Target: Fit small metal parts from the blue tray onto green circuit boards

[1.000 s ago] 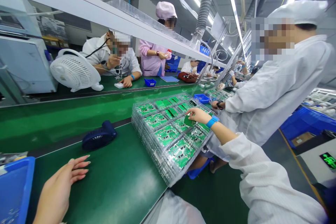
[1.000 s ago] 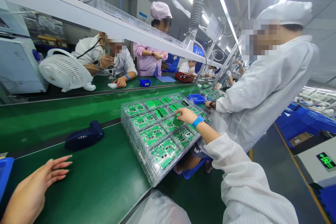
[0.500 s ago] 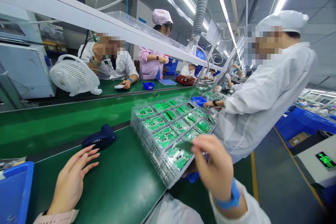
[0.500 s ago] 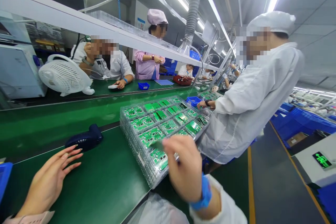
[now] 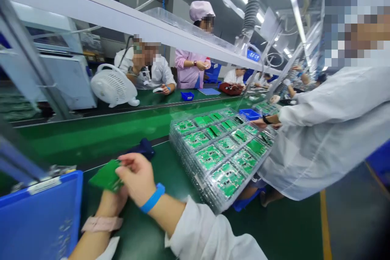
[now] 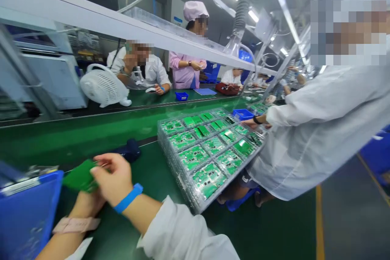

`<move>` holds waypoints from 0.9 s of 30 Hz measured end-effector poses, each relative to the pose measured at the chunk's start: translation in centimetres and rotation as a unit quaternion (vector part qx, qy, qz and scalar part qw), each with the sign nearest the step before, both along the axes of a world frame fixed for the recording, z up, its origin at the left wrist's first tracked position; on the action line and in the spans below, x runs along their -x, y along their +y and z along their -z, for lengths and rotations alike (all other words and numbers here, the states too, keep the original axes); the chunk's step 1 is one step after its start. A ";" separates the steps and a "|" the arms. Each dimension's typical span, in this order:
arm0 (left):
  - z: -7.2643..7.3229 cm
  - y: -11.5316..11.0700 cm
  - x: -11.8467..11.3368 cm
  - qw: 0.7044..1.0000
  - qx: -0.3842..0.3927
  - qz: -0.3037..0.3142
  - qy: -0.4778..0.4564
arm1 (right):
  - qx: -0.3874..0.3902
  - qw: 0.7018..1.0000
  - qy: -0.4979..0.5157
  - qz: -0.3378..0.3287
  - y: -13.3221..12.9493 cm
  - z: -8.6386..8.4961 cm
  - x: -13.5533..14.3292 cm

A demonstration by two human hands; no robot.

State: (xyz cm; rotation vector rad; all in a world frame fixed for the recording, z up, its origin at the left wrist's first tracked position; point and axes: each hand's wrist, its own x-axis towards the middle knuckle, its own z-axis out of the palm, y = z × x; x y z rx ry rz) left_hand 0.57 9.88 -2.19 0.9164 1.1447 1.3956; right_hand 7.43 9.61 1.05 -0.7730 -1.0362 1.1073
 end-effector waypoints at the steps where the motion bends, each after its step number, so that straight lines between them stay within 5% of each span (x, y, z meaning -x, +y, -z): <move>1: -0.1 0.0 0.0 1.000 0.003 0.000 -0.023 | 0.014 1.000 0.019 0.008 0.7 0.2 -0.5; 5: -0.5 -0.2 -0.3 0.986 0.008 0.028 -0.165 | 0.020 0.999 0.035 0.022 1.8 1.1 -2.8; 10: -0.1 -0.1 -0.3 0.980 0.003 0.040 -0.193 | 0.012 1.000 -0.013 -0.007 1.9 1.3 -4.2; 14: -0.2 -0.6 0.3 0.977 0.015 0.049 -0.205 | -0.016 0.995 -0.083 0.043 1.4 0.8 -4.6; 18: -0.6 -1.4 0.3 0.976 0.001 0.085 -0.201 | -0.144 0.945 -0.275 0.106 0.4 0.2 -5.0; 23: -0.4 -1.7 -0.1 0.969 -0.032 0.035 -0.244 | -0.261 0.840 -0.476 -0.007 -0.5 -0.7 -4.9; 27: -0.6 -1.6 -0.1 0.963 -0.004 0.020 -0.268 | -0.217 0.870 -0.441 0.045 -0.3 -1.2 -5.5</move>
